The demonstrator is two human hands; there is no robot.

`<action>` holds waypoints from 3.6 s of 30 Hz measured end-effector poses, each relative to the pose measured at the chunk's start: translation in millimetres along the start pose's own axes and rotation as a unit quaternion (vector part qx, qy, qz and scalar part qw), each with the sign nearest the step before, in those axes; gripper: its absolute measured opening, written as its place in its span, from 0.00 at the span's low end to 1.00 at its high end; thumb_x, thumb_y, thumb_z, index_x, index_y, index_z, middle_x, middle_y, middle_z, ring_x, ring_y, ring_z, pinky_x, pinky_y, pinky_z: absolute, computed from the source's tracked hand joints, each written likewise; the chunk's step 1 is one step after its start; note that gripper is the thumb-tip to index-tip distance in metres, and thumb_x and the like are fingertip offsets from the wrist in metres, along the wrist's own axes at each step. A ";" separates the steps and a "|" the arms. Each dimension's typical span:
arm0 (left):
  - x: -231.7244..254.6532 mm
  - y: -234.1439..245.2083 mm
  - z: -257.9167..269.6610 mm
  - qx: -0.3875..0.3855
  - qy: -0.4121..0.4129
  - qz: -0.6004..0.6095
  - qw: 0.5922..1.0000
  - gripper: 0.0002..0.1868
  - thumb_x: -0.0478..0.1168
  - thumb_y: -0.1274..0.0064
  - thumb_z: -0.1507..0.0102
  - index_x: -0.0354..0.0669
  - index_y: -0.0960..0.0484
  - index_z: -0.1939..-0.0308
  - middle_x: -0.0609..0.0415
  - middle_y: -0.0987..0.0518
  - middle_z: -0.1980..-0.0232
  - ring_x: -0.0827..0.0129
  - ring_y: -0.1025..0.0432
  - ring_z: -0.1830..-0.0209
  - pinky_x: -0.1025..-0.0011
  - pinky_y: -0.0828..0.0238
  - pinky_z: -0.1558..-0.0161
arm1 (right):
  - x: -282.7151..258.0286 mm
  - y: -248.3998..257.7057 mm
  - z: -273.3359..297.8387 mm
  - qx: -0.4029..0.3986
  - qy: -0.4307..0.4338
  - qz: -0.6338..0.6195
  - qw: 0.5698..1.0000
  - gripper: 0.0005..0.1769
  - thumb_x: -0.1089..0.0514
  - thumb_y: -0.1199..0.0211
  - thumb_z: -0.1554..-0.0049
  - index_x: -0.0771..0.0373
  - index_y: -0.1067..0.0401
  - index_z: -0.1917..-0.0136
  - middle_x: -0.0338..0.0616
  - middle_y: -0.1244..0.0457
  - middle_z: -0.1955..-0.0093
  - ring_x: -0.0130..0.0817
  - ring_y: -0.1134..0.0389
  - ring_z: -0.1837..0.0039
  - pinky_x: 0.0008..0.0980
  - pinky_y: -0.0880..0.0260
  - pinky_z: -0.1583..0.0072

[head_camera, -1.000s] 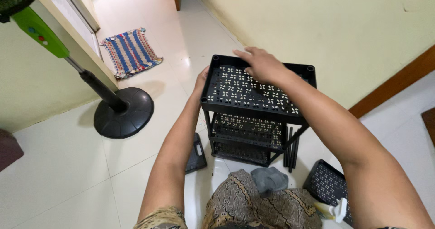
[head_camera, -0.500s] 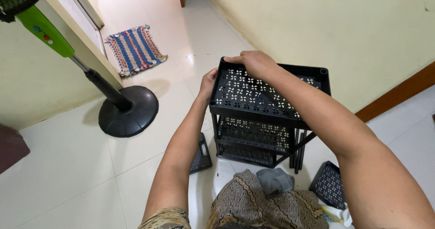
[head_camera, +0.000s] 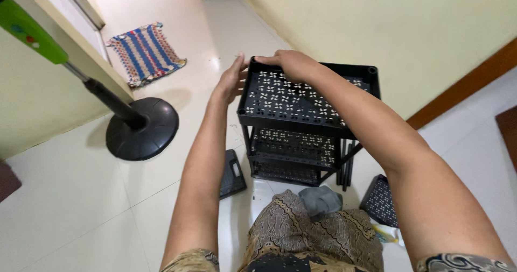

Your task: The person assembles a black plastic three-tiered storage rack by inserting vertical poles into the corners of the trays and stacking them. They handle the trays and poles by hand, occasionally using a cloth to wipe the components.

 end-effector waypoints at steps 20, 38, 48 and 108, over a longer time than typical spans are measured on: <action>116.4 -160.2 28.5 -0.048 -0.308 -0.609 0.729 0.38 0.55 0.38 0.39 0.44 0.30 0.29 0.44 0.32 0.27 0.51 0.40 0.25 0.58 0.44 0.27 | 271.5 -113.3 194.0 0.315 -0.166 -0.496 0.792 0.14 0.66 0.35 0.38 0.65 0.24 0.39 0.40 0.30 0.47 0.25 0.31 0.49 0.26 0.28 0.47; 77.5 -335.2 -15.8 -0.122 -0.189 -0.578 0.785 0.22 0.62 0.54 0.34 0.64 0.16 0.43 0.60 0.17 0.43 0.63 0.25 0.40 0.55 0.31 0.42 | 252.1 -111.6 185.6 0.351 -0.118 -0.539 0.757 0.11 0.62 0.39 0.37 0.64 0.25 0.42 0.33 0.31 0.50 0.18 0.32 0.50 0.21 0.30 0.49; 75.1 -333.0 -12.2 -0.097 -0.222 -0.559 0.793 0.19 0.61 0.52 0.35 0.65 0.14 0.47 0.60 0.16 0.47 0.63 0.25 0.42 0.48 0.38 0.40 | 219.6 -24.7 232.2 0.422 -0.193 -0.491 0.737 0.22 0.45 0.50 0.31 0.56 0.29 0.32 0.38 0.33 0.38 0.31 0.34 0.37 0.33 0.32 0.42; 46.1 -316.1 207.7 -0.098 -0.467 -0.565 0.674 0.28 0.51 0.49 0.33 0.55 0.29 0.29 0.53 0.19 0.62 0.58 0.22 0.65 0.61 0.26 0.68 | 156.8 -213.8 255.6 0.399 -0.166 -0.581 0.690 0.15 0.64 0.44 0.40 0.62 0.33 0.69 0.36 0.38 0.73 0.24 0.40 0.71 0.26 0.42 0.67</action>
Point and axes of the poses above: each hand's wrist, its own z-axis away from the middle knuckle, its own y-axis out of the back of the hand, x = y × z, the point moved 8 cm from there along -z, towards the middle knuckle
